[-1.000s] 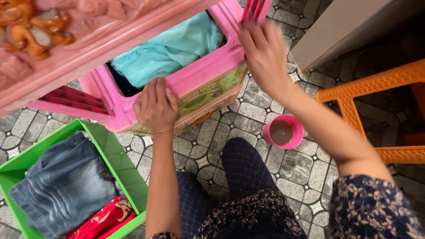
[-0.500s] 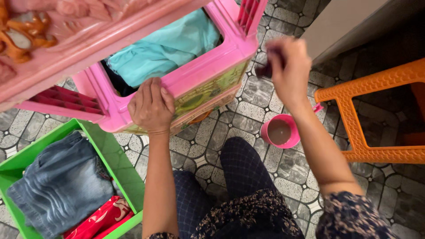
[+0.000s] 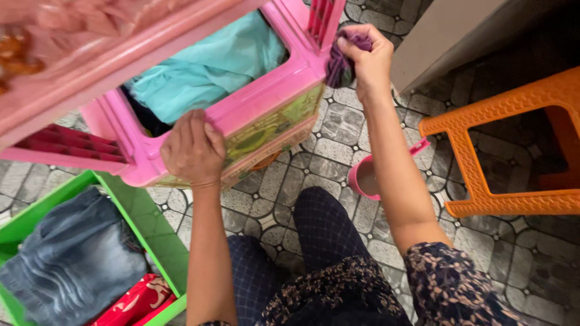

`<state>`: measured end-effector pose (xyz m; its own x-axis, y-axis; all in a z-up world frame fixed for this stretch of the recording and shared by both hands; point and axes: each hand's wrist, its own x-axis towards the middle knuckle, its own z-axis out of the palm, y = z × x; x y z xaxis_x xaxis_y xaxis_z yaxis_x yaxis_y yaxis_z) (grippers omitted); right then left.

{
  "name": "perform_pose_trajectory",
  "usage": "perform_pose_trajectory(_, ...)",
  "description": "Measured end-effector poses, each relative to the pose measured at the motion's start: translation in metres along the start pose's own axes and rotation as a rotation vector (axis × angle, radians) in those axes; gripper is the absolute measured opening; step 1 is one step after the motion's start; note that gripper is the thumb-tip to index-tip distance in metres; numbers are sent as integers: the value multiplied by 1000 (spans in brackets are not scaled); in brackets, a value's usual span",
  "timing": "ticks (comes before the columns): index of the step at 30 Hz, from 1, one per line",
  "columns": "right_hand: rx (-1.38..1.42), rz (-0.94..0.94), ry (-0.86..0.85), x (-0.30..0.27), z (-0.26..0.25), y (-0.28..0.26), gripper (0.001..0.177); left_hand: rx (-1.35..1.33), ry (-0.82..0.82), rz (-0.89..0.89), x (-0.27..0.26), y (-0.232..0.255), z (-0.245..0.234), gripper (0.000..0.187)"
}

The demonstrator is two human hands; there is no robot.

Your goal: The person sits on the floor and folds various garments, placing them into a green plastic drawer. They then wipe the exterior of a pink plastic drawer unit with a cloth and water from a pink cup, stacking the drawers afterward.

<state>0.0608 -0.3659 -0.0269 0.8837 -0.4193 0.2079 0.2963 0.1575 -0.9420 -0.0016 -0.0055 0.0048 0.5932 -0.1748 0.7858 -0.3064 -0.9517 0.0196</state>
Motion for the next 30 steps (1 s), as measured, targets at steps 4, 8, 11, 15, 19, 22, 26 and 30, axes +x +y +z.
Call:
perform_pose_trajectory(4,-1,-101,-43,-15,20,8,29,-14,-18,5,0,-2,0,22)
perform_pose_trajectory(8,-154,-118,104,-26,37,-6,20,-6,-28,3,-3,-3,1,22)
perform_pose_trajectory(11,-499,-345,171,-46,46,-36,25,7,-36,-6,-5,-4,0,22)
perform_pose_trajectory(15,-866,-841,64,-48,54,-73,38,-18,-25,-13,-3,-3,2,22)
perform_pose_trajectory(19,-1396,-1184,-74,-26,56,-76,32,-19,-54,-17,-7,-3,0,22)
perform_pose_trajectory(22,-1749,-1237,-222,-24,51,-66,39,-10,-37,-4,-4,-6,2,22)
perform_pose_trajectory(26,-1524,-977,-473,-48,36,-72,35,-33,-17,-8,-4,-4,0,22)
perform_pose_trajectory(30,-1257,-1004,-418,-45,38,-108,36,-37,-3,-8,1,-6,2,20)
